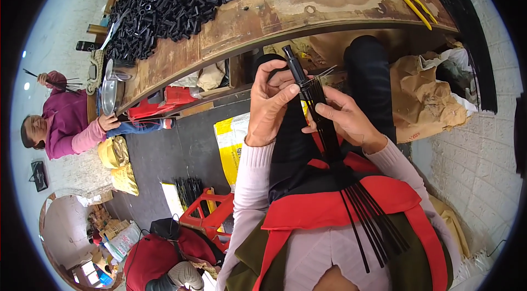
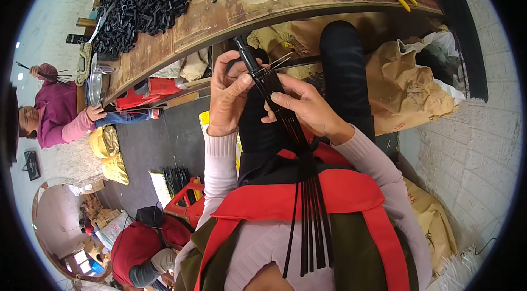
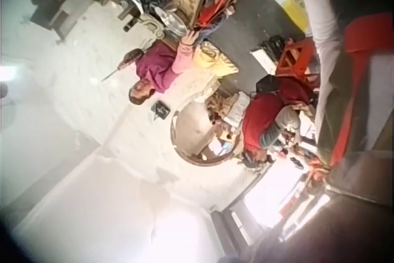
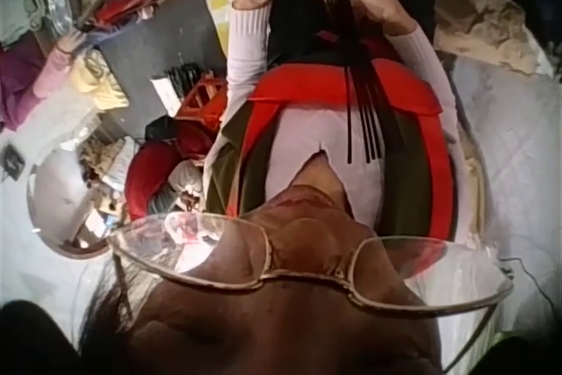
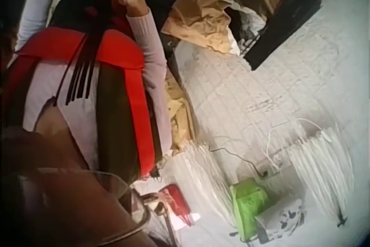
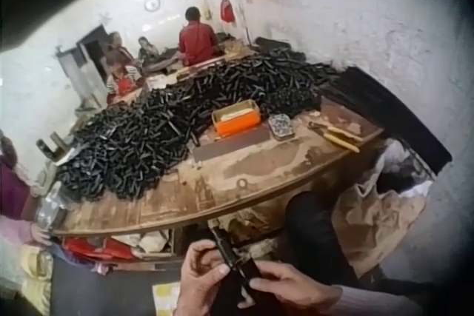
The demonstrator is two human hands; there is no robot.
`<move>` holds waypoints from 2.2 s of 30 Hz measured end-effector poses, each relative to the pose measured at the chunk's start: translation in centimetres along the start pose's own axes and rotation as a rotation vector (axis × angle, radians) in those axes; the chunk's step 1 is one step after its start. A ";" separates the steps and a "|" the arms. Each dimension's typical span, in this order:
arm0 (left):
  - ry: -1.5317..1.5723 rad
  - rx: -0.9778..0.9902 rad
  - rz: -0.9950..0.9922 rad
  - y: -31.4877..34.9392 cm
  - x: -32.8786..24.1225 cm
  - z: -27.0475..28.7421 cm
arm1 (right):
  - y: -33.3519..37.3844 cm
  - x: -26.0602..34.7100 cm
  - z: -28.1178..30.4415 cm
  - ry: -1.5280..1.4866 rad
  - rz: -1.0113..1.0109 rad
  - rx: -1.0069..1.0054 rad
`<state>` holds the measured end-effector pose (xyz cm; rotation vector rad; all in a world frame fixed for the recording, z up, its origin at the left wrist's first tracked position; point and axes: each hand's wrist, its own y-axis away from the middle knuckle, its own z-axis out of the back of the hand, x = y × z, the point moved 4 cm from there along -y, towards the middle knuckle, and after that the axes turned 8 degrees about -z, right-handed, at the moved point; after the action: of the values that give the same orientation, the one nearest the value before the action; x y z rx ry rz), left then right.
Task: Assembling and clipping long black rods together at a production workbench.
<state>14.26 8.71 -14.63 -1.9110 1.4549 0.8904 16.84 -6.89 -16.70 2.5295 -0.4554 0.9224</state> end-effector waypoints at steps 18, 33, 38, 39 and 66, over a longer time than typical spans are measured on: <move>-0.228 0.026 -0.094 2.1 -4.3 -1.7 | -1.4 0.8 -2.3 0.233 0.315 -0.002; -0.241 -0.023 0.042 0.1 -3.8 0.3 | -4.4 1.1 -0.7 -0.012 0.199 0.151; -0.230 -0.016 0.082 -0.3 -4.0 0.0 | -5.5 0.4 0.3 -0.097 0.102 0.125; -0.235 -0.017 0.088 -0.5 -4.1 0.1 | -5.5 0.4 0.5 -0.105 0.103 0.125; -0.129 -0.123 0.023 -0.3 -0.6 0.0 | -4.5 1.1 -0.3 -0.332 0.234 -0.063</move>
<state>14.48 9.16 -14.09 -1.8892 1.3773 1.1155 19.45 -3.05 -16.93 2.6154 -0.8815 0.5504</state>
